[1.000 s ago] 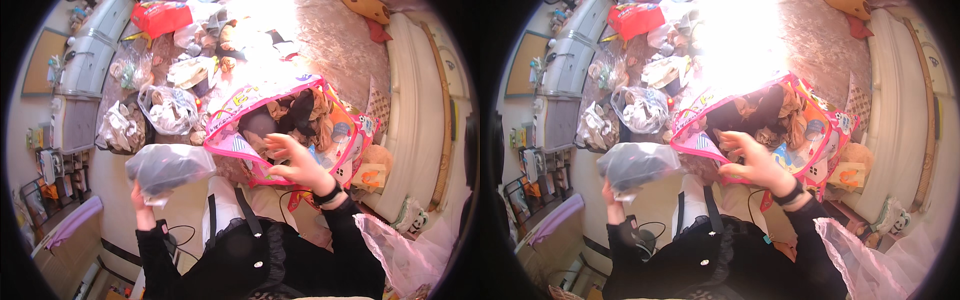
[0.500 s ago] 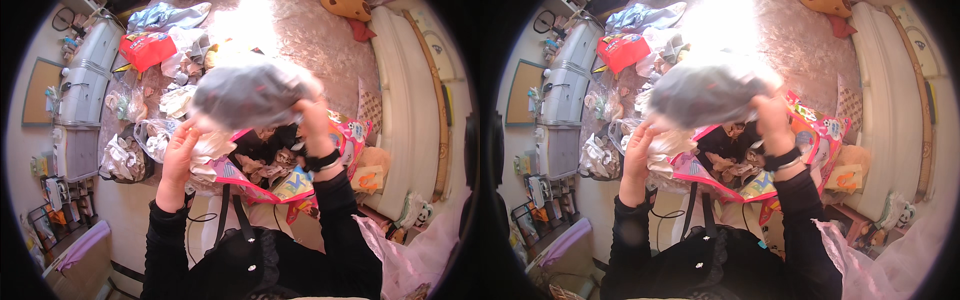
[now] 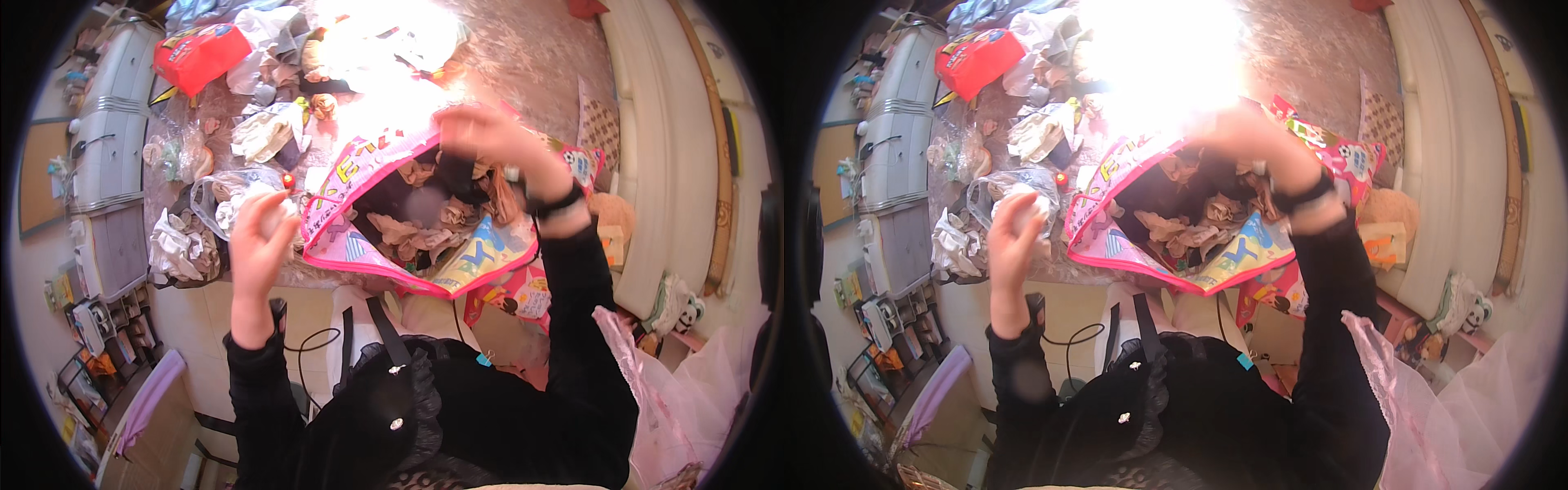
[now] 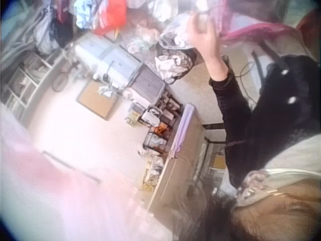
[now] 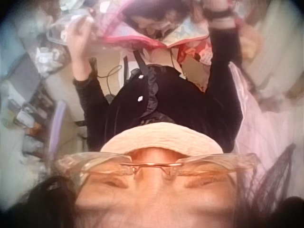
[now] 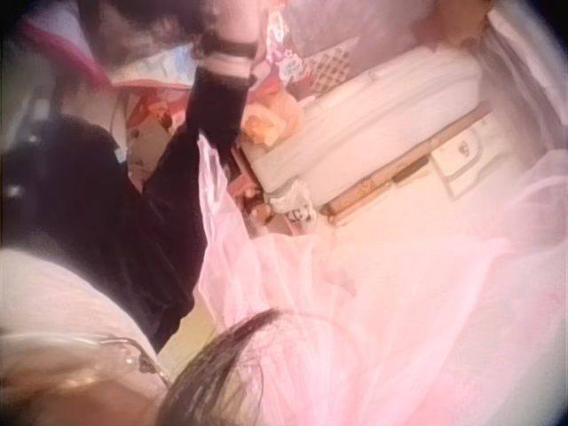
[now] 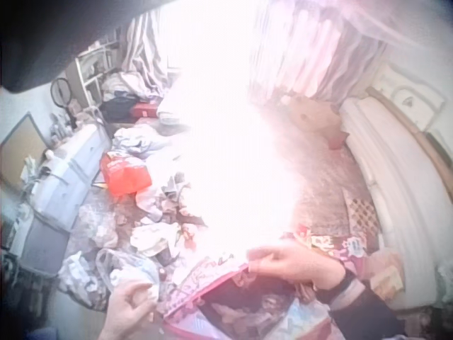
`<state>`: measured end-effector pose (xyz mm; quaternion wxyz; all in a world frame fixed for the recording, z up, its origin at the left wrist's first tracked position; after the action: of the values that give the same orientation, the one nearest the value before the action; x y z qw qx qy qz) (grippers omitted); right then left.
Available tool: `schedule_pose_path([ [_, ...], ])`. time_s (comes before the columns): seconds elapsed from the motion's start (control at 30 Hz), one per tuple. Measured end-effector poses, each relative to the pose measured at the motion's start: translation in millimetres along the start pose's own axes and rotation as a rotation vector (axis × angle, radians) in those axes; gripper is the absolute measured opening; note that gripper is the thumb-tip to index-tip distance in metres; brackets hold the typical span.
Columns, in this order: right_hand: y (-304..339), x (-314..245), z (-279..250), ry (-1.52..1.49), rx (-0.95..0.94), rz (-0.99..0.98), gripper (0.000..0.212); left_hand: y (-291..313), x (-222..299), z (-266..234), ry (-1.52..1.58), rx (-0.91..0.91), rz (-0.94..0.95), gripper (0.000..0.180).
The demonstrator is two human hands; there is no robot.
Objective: The person sits on the floor and sorts a pile of clothes by picking up items one at a time, unfolding them, and placing them into a pink mesh bag. The person handles various garments including socks, underwear, and shirts.
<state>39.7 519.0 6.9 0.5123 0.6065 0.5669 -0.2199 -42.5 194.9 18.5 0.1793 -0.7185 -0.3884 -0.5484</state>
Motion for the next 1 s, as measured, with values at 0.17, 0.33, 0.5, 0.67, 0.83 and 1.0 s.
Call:
schedule_pose_path([
  [0.17, 137, 26, 181, 0.25, -0.469, 0.203, 0.067, -69, -22, 129, -0.804, -0.222, 0.182, 0.061],
  [0.33, 177, 40, 216, 0.51, 0.069, 0.026, 0.024, -132, -57, 191, -0.941, -0.123, 0.246, 0.036],
  [0.5, 223, 16, 215, 0.478, 0.097, -0.079, 0.01, -160, -52, 115, -0.724, -0.142, 0.076, 0.021],
  [0.67, 285, -37, 158, 0.489, 0.125, -0.057, 0.013, -125, -20, 64, -0.544, -0.222, -0.034, 0.023],
  [0.83, 303, -74, 156, 0.459, 0.109, -0.156, 0.017, -78, -27, 43, -0.153, -0.252, -0.273, 0.023],
  [1.0, 275, -63, 194, 0.426, -0.018, -0.221, 0.014, -32, -43, 60, -0.618, -0.296, -0.199, 0.031],
])
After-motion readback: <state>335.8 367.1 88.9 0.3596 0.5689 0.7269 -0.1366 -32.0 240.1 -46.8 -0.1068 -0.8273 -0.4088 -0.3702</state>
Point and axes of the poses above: each hand's wrist, its own y-axis away from the middle knuckle, its own z-axis out of the palm, x = y × z, the point moved 9 cm from there along -y, towards the middle knuckle, and after that the axes turned 9 degrees about -x, right-handed, at the moved point
